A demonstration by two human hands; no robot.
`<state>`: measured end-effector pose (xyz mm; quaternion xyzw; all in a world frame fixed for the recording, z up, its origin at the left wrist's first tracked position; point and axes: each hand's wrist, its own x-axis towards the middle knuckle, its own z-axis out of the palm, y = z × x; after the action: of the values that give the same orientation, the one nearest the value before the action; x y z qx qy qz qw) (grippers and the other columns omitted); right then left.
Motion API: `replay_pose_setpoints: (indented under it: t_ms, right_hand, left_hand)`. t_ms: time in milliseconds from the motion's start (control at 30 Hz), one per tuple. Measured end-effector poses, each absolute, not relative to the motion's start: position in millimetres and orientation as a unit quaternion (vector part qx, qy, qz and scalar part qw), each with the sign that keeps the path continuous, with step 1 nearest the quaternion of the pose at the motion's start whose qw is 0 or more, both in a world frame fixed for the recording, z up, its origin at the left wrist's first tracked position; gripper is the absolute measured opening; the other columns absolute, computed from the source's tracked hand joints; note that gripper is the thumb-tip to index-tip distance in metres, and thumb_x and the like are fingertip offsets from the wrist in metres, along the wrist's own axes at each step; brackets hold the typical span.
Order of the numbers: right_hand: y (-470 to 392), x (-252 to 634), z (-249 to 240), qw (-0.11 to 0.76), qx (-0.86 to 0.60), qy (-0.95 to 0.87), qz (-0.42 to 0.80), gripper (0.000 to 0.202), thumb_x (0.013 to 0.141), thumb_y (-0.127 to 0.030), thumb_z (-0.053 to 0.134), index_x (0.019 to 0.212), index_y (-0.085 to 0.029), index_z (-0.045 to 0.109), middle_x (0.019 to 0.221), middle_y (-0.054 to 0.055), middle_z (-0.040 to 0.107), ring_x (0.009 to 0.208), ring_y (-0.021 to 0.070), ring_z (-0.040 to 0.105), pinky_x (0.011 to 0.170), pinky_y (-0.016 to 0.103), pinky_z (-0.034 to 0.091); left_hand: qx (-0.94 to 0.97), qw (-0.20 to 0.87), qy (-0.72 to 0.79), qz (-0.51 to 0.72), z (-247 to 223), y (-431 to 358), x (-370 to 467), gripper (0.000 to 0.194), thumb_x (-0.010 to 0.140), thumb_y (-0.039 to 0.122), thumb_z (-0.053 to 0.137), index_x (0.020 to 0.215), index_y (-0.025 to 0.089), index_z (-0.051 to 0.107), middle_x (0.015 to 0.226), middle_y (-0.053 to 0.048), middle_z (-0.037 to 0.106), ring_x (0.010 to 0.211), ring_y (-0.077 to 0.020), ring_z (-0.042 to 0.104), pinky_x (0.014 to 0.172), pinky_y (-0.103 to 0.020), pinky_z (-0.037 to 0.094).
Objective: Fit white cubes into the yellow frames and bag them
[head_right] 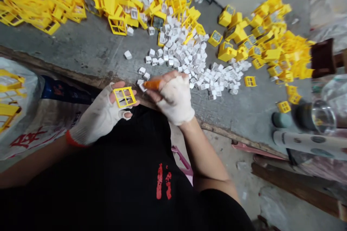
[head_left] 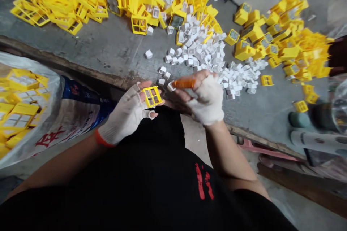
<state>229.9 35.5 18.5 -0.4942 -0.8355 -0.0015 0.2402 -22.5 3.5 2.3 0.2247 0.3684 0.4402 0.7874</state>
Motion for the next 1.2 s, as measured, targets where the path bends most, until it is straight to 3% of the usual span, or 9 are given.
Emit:
replay_pose_setpoints:
  t_ms: [200, 333, 433, 533, 633, 767, 833, 933, 1200]
  right_hand:
    - [-17, 195, 17, 0.355, -0.397, -0.846, 0.035, 0.023, 0.116, -0.036, 0.065, 0.113, -0.028, 0.087, 0.103, 0.002, 0.089, 0.093, 0.0216, 0.074, 0.09, 0.041, 0.051]
    - [-12, 204, 12, 0.289, -0.404, -0.863, 0.091, 0.033, 0.119, -0.045, 0.057, 0.127, -0.031, 0.086, 0.122, 0.003, 0.089, 0.101, 0.0227, 0.076, 0.093, 0.042, 0.054]
    - [22, 223, 7, 0.257, -0.501, -0.821, 0.091, 0.031, 0.114, -0.039, 0.061, 0.134, -0.03, 0.083, 0.132, 0.008, 0.085, 0.115, 0.0293, 0.076, 0.101, 0.049, 0.056]
    - [66, 227, -1, 0.197, -0.572, -0.789, 0.103, 0.031, 0.103, -0.029, 0.071, 0.132, -0.023, 0.081, 0.13, 0.014, 0.083, 0.12, 0.0354, 0.074, 0.104, 0.055, 0.055]
    - [92, 216, -7, 0.148, -0.581, -0.788, 0.138, 0.026, 0.095, -0.023, 0.077, 0.121, -0.021, 0.08, 0.119, 0.013, 0.083, 0.118, 0.0357, 0.073, 0.108, 0.059, 0.053]
    - [81, 212, -7, 0.287, -0.551, -0.742, 0.254, 0.018, 0.095, -0.031, 0.078, 0.111, -0.025, 0.077, 0.108, 0.007, 0.082, 0.104, 0.0279, 0.074, 0.103, 0.052, 0.059]
    - [63, 217, -5, 0.383, -0.504, -0.685, 0.36, 0.032, 0.096, -0.048, 0.083, 0.12, -0.028, 0.076, 0.106, 0.004, 0.081, 0.099, 0.0245, 0.074, 0.096, 0.046, 0.062]
    - [36, 220, -2, 0.457, -0.455, -0.603, 0.469, 0.049, 0.091, -0.066, 0.09, 0.121, -0.029, 0.078, 0.105, 0.002, 0.078, 0.095, 0.0221, 0.075, 0.09, 0.042, 0.064]
    - [4, 207, -6, 0.532, -0.43, -0.64, 0.35, 0.026, 0.1, -0.054, 0.085, 0.111, -0.031, 0.079, 0.103, 0.002, 0.075, 0.096, 0.0222, 0.069, 0.087, 0.042, 0.059]
  left_hand:
    - [0.225, 0.777, 0.354, 0.468, -2, -5, -11, 0.039, 0.078, 0.041, 0.105, 0.109, 0.028, 0.085, 0.118, -0.006, 0.085, 0.095, -0.0212, 0.079, 0.067, -0.026, 0.063]
    - [0.195, 0.774, 0.382, 0.466, 1, -9, -18, 0.041, 0.076, 0.042, 0.107, 0.105, 0.026, 0.083, 0.113, -0.006, 0.085, 0.095, -0.0237, 0.081, 0.065, -0.028, 0.063]
    - [0.175, 0.777, 0.385, 0.467, 0, -9, -27, 0.04, 0.082, 0.041, 0.102, 0.112, 0.027, 0.08, 0.115, -0.006, 0.085, 0.096, -0.026, 0.083, 0.066, -0.03, 0.063]
    - [0.162, 0.772, 0.389, 0.476, -4, -10, -34, 0.043, 0.082, 0.033, 0.101, 0.116, 0.026, 0.076, 0.117, -0.007, 0.084, 0.095, -0.0276, 0.083, 0.066, -0.03, 0.062]
    - [0.154, 0.762, 0.405, 0.481, -6, -11, -38, 0.044, 0.084, 0.035, 0.098, 0.12, 0.025, 0.075, 0.119, -0.008, 0.081, 0.095, -0.0282, 0.083, 0.065, -0.031, 0.061]
    - [0.157, 0.756, 0.42, 0.477, -3, -10, -38, 0.041, 0.089, 0.043, 0.095, 0.118, 0.024, 0.072, 0.116, -0.008, 0.08, 0.091, -0.0275, 0.081, 0.063, -0.031, 0.06]
    - [0.166, 0.759, 0.421, 0.469, 0, -7, -35, 0.044, 0.087, 0.045, 0.097, 0.116, 0.023, 0.072, 0.114, -0.008, 0.08, 0.089, -0.027, 0.08, 0.062, -0.031, 0.059]
    - [0.179, 0.771, 0.414, 0.449, 3, -4, -29, 0.052, 0.079, 0.049, 0.102, 0.114, 0.022, 0.074, 0.11, -0.008, 0.081, 0.087, -0.0263, 0.08, 0.06, -0.03, 0.06]
    - [0.197, 0.805, 0.365, 0.424, 9, -11, -12, 0.049, 0.083, 0.048, 0.101, 0.116, 0.022, 0.076, 0.112, -0.008, 0.083, 0.085, -0.024, 0.082, 0.061, -0.029, 0.064]
